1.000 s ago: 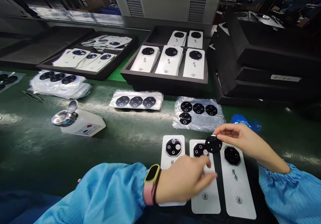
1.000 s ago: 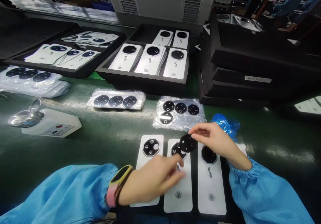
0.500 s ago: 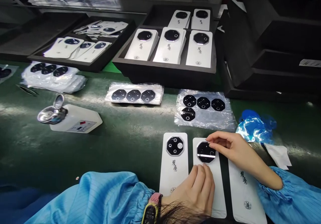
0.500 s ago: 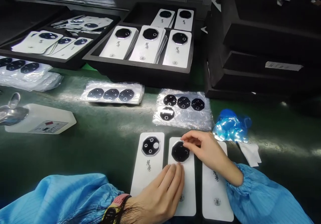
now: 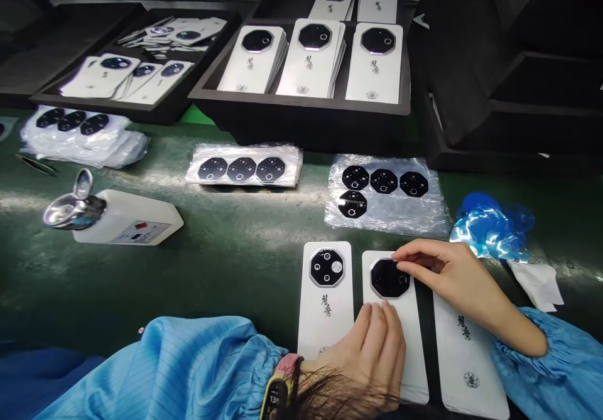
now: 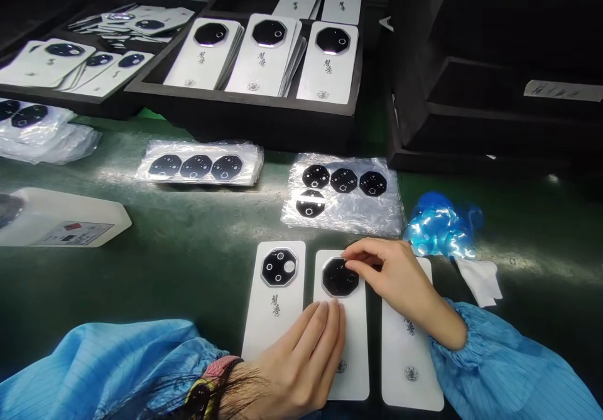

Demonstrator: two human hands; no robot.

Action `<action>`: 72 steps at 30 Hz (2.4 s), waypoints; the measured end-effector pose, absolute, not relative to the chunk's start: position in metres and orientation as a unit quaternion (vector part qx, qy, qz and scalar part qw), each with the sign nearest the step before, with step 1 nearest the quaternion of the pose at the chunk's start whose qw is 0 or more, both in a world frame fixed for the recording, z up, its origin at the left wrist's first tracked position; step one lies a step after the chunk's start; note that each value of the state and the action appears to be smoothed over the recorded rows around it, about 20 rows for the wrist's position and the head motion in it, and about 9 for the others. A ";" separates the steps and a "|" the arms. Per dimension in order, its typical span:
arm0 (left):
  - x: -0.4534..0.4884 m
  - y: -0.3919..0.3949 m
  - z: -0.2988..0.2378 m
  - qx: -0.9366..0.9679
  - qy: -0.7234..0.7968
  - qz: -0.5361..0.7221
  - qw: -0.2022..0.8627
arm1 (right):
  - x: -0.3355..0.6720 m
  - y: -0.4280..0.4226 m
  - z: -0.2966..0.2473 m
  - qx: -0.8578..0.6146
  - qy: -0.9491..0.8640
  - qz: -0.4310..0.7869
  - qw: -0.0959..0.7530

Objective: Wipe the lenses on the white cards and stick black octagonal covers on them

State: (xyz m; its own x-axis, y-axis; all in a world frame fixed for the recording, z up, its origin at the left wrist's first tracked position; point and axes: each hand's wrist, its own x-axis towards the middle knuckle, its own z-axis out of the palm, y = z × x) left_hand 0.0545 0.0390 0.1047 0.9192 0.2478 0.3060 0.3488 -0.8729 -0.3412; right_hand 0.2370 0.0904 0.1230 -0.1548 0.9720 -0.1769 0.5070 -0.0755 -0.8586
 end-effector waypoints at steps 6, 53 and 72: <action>0.054 0.039 0.107 -0.960 -0.145 -0.118 0.207 | 0.238 0.091 0.123 -0.586 -0.643 0.418 0.262; 0.053 0.036 0.103 -0.962 -0.146 -0.116 0.201 | 0.235 0.087 0.120 -0.586 -0.690 0.349 0.241; 0.052 0.037 0.103 -0.964 -0.151 -0.115 0.188 | 0.236 0.086 0.117 -0.572 -0.711 0.327 0.244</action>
